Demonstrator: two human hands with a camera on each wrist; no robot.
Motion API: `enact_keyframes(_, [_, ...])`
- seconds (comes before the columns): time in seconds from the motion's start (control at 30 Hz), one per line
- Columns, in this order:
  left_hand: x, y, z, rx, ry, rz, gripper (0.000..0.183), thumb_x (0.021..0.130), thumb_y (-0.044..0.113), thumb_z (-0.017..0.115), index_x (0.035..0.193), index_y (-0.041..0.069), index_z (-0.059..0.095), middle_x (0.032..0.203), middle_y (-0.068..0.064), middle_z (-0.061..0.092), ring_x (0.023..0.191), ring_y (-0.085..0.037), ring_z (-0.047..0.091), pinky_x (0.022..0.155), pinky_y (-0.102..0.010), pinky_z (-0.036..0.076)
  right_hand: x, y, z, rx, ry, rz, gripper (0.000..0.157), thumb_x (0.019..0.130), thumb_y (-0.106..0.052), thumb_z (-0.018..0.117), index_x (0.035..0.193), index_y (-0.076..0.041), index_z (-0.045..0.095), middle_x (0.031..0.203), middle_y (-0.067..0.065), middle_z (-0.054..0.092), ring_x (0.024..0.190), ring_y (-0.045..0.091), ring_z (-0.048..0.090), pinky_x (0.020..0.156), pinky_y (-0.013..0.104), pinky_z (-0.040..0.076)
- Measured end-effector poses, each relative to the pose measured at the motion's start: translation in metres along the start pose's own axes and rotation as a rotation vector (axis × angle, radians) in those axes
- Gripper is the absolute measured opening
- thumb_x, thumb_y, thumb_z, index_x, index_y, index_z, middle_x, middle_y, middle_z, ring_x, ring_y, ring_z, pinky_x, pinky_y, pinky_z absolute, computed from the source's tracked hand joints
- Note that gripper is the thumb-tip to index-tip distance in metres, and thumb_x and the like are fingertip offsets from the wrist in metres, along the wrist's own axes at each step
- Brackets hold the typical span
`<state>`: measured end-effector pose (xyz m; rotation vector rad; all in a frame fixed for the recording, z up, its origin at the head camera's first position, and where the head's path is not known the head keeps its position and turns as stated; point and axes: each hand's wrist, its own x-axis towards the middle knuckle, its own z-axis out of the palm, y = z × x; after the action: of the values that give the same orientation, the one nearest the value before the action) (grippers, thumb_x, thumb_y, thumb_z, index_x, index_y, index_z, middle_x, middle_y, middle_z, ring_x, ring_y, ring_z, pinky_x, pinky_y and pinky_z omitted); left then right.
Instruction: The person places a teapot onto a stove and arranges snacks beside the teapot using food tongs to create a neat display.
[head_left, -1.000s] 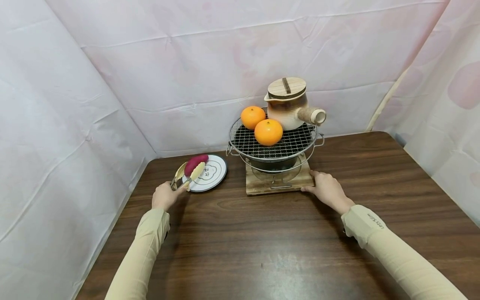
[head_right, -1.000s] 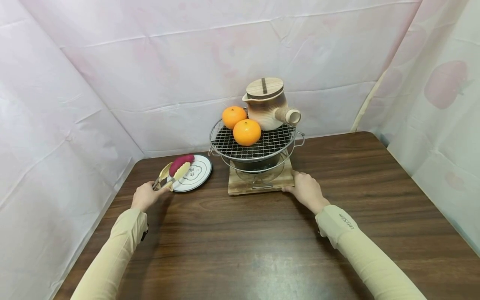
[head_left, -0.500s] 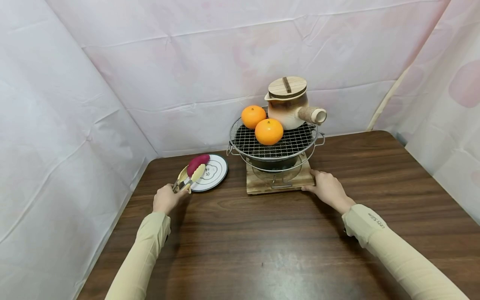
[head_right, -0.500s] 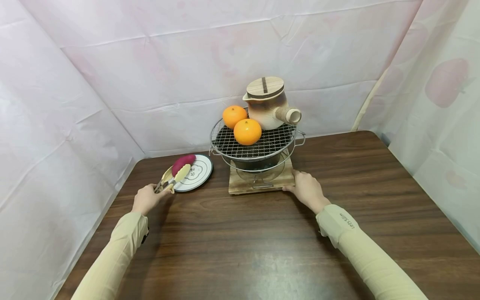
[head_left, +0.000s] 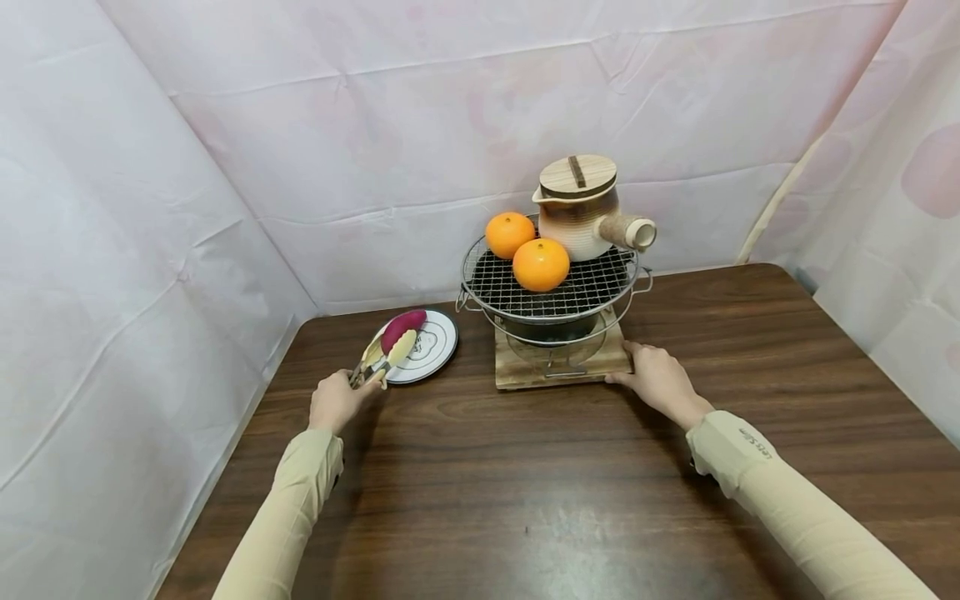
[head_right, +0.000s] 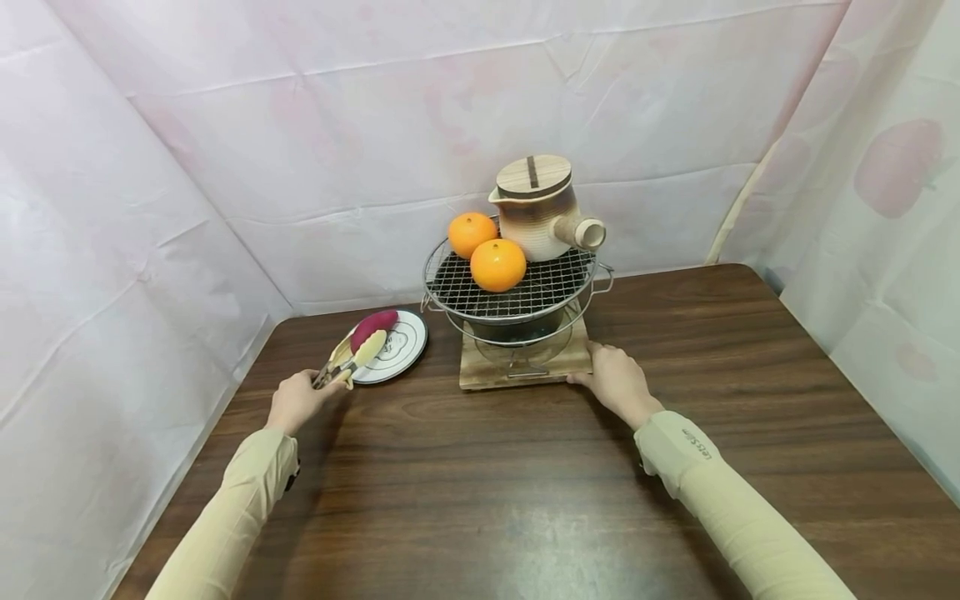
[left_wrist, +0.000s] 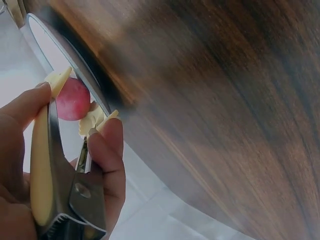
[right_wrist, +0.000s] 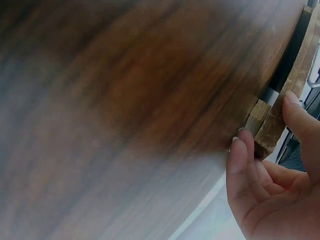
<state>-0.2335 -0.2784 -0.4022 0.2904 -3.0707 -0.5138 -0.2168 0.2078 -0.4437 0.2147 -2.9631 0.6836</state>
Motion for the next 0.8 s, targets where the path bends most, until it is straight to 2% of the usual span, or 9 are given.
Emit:
enact_keyframes(0.2, [0.001, 0.002, -0.005, -0.024, 0.038, -0.005, 0.068, 0.088, 0.048, 0.063, 0.129, -0.006, 0.054, 0.117, -0.029, 0.065, 0.094, -0.042, 0.065, 0.076, -0.052, 0.05, -0.001, -0.001, -0.001, 0.001, -0.001, 0.0, 0.071, 0.083, -0.038, 0.073, 0.13, 0.011, 0.052, 0.121, 0.035, 0.06, 0.106, 0.05, 0.06, 0.082, 0.059, 0.05])
enact_keyframes(0.47, [-0.001, 0.018, -0.023, -0.082, 0.117, 0.003, 0.068, 0.087, 0.049, 0.063, 0.133, -0.001, 0.054, 0.114, -0.024, 0.067, 0.091, -0.037, 0.064, 0.075, -0.049, 0.048, -0.002, -0.001, -0.003, 0.007, -0.013, 0.012, 0.073, 0.084, -0.039, 0.072, 0.132, 0.012, 0.049, 0.122, 0.036, 0.058, 0.106, 0.051, 0.059, 0.081, 0.06, 0.05])
enact_keyframes(0.8, [-0.008, 0.031, -0.037, -0.128, 0.161, 0.099, 0.067, 0.087, 0.05, 0.064, 0.135, 0.003, 0.053, 0.117, -0.022, 0.067, 0.098, -0.039, 0.065, 0.082, -0.052, 0.048, -0.002, 0.001, 0.001, 0.005, -0.003, -0.003, 0.071, 0.083, -0.038, 0.073, 0.129, 0.012, 0.051, 0.118, 0.036, 0.06, 0.103, 0.051, 0.061, 0.079, 0.059, 0.05])
